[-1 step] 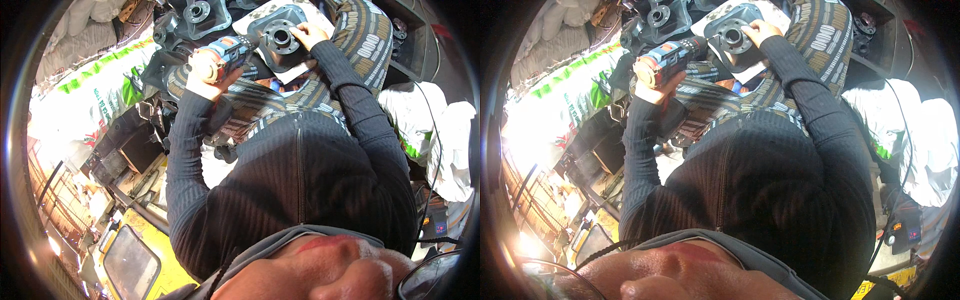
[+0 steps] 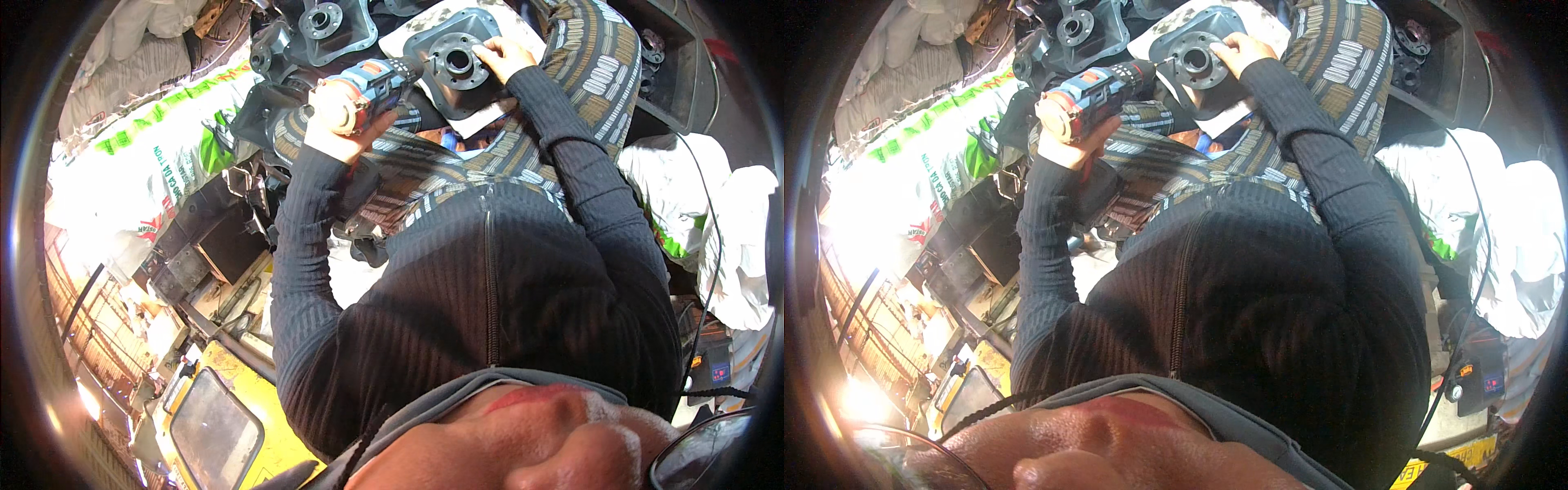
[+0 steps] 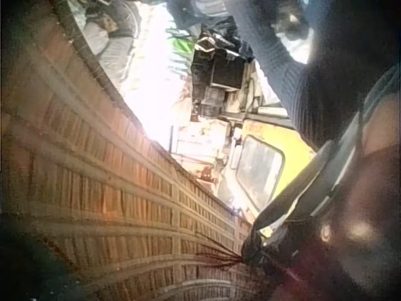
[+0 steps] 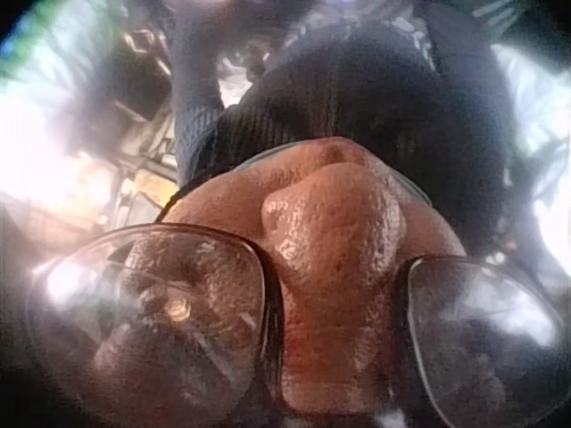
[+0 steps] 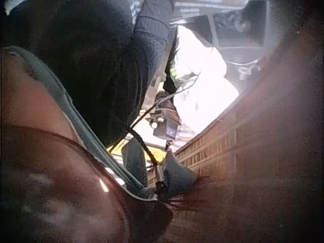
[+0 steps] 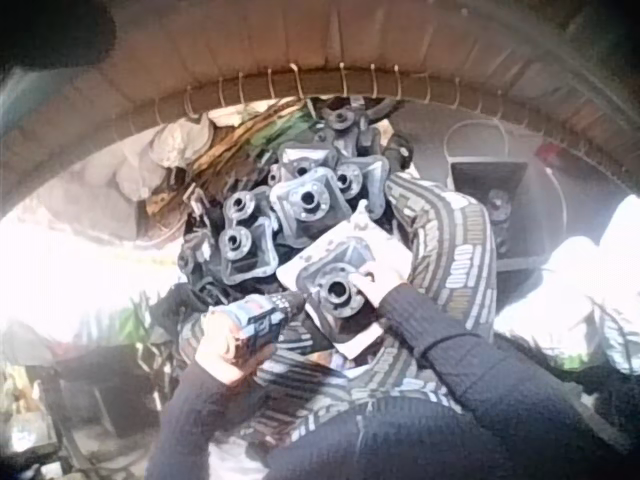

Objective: The person uses a cordless drill to fasten bolts onto a metal part. They repeatedly pick up bolts, position them into holes on the part, and tighten them with the drill before moving to the next hole.

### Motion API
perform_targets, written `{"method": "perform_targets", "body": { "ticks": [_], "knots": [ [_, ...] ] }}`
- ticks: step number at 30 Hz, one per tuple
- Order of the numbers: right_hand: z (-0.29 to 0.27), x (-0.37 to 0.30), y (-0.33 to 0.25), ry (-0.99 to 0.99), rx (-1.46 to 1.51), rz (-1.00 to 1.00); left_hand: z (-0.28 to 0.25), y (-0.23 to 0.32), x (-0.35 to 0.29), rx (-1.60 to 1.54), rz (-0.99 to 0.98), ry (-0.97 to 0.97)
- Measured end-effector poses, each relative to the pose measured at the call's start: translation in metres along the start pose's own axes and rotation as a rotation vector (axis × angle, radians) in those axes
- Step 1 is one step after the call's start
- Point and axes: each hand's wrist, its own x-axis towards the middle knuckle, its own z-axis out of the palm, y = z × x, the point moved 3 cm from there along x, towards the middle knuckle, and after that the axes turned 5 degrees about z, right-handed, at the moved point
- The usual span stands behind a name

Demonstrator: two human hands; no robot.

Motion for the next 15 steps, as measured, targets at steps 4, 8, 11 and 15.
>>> {"method": "perform_targets", "body": {
  "ticks": [4, 8, 11, 15],
  "knots": [
    [0.001, 0.001, -0.004, -0.089, 0.142, -0.07, 0.004, -0.01, 0.015, 0.03, 0.068, -0.026],
    [-0.005, -0.004, -0.017, -0.083, 0.239, -0.176, -0.003, -0.002, 0.024, 0.051, 0.13, -0.069],
    [-0.005, -0.01, -0.026, -0.09, 0.276, -0.176, -0.007, 0.016, 0.029, 0.094, 0.181, -0.118],
    [-0.004, -0.012, -0.029, 0.015, 0.198, -0.17, -0.006, 0.032, 0.035, -0.09, -0.021, -0.18]
  ]
}}
